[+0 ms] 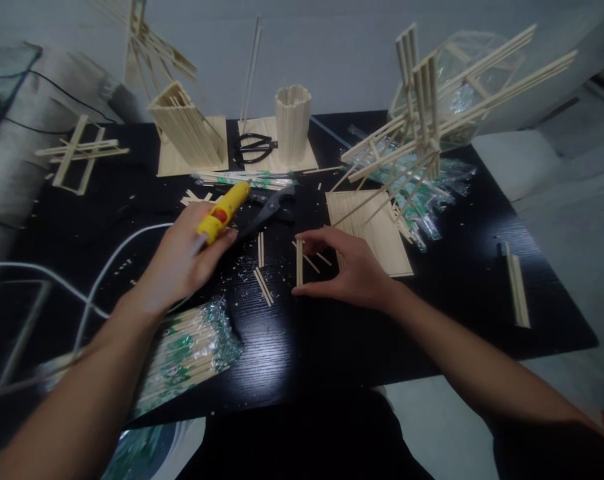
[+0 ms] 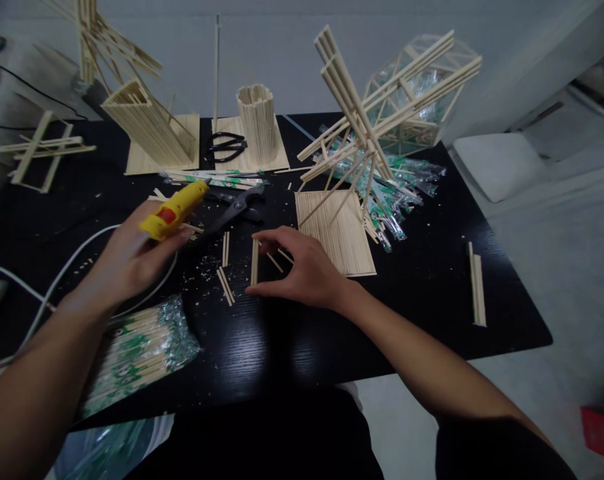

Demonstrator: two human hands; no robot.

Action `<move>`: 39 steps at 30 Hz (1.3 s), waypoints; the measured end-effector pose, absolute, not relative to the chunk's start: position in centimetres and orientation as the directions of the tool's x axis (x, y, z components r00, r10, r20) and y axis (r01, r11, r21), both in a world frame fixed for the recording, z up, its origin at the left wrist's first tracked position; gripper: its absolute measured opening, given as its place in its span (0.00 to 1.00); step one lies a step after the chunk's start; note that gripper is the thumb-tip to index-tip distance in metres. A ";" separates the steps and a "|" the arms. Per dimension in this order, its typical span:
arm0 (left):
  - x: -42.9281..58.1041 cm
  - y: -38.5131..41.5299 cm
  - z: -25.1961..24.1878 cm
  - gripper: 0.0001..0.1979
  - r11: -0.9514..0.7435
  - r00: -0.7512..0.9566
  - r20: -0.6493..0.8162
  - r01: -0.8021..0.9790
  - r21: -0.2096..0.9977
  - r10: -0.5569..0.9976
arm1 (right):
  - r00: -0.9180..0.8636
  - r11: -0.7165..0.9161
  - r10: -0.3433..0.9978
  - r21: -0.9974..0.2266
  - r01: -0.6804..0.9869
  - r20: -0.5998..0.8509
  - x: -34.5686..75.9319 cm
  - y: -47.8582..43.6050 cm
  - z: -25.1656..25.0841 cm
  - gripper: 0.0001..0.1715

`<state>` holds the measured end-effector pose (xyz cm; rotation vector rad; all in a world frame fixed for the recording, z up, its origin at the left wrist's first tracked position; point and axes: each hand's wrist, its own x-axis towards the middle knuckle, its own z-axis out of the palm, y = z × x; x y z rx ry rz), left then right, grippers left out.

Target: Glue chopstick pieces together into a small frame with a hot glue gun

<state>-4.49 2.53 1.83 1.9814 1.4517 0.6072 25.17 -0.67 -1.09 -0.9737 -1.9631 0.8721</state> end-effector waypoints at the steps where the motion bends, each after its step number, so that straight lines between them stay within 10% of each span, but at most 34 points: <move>1: -4.3 2.6 1.8 0.13 -0.264 0.316 0.030 0.733 0.627 0.948 | -0.417 0.471 0.849 -0.821 0.322 0.324 25.1 -0.7 -1.2 0.41; 20: -3.7 3.5 0.3 0.21 -0.335 0.320 0.111 0.830 0.445 0.941 | -0.449 0.425 0.848 -0.865 0.265 0.280 24.5 -1.6 -1.1 0.42; 28: -1.8 1.4 1.9 0.04 -0.534 0.250 0.517 0.664 0.524 0.819 | -0.504 0.382 0.823 -0.912 0.148 0.263 24.1 -2.1 -1.3 0.44; 39: 0.4 0.1 2.0 0.07 -0.422 0.433 0.215 0.469 0.776 0.876 | -0.574 0.311 0.791 -0.947 0.076 0.213 24.0 -2.5 -1.5 0.48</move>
